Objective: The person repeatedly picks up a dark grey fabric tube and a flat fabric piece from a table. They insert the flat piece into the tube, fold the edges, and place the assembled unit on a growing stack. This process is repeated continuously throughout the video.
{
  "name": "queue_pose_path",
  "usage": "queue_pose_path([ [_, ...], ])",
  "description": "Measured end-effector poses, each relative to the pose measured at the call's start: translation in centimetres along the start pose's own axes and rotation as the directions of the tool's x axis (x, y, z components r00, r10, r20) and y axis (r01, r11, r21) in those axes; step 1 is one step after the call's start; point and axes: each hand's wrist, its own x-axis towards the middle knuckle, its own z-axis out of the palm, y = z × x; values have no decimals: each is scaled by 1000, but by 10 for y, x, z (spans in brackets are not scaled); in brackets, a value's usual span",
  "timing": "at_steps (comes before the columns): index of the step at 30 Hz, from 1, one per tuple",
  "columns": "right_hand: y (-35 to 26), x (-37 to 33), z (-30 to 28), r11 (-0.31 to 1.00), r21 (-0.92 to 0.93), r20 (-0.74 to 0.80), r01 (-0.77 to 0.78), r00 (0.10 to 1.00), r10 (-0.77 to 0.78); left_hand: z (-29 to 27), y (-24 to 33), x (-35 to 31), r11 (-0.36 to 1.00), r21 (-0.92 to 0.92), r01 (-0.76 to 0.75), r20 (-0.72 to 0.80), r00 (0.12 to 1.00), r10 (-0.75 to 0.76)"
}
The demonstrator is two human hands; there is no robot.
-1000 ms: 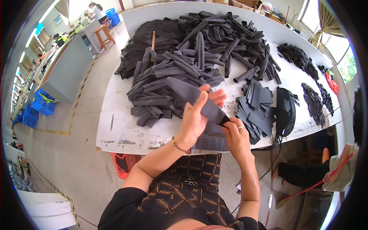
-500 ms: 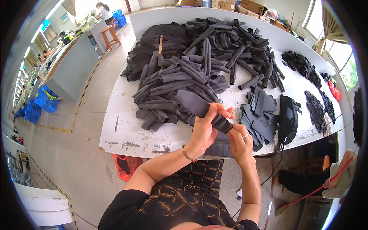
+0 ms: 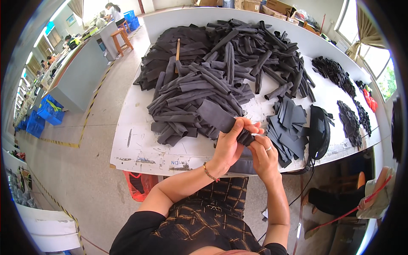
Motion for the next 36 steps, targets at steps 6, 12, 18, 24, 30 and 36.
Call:
queue_pose_path([
  [6, -6, -3, -4, 934, 156, 58, -322, 947, 317, -5, 4, 6, 994, 44, 100, 5, 995, -101],
  [12, -23, -1, 19, 714, 465, -229, -524, 707, 669, 3, 15, 11, 998, 53, -25, -51, 998, 28],
  [18, -24, 5, -8, 376, 789, -72, -486, 535, 842, -7, 33, 21, 992, 33, -119, 119, 986, 114],
  [24, -22, 4, 2, 726, 448, -229, -522, 718, 657, -11, 42, 8, 973, 208, -98, -28, 994, 107],
  [30, -21, 0, 0, 916, 190, -314, -354, 862, 399, -48, 52, 0, 977, 189, -102, -134, 983, 128],
  [36, -1, 0, -7, 613, 464, -78, -639, 660, 747, -35, 61, 6, 917, 399, -24, -235, 964, 128],
])
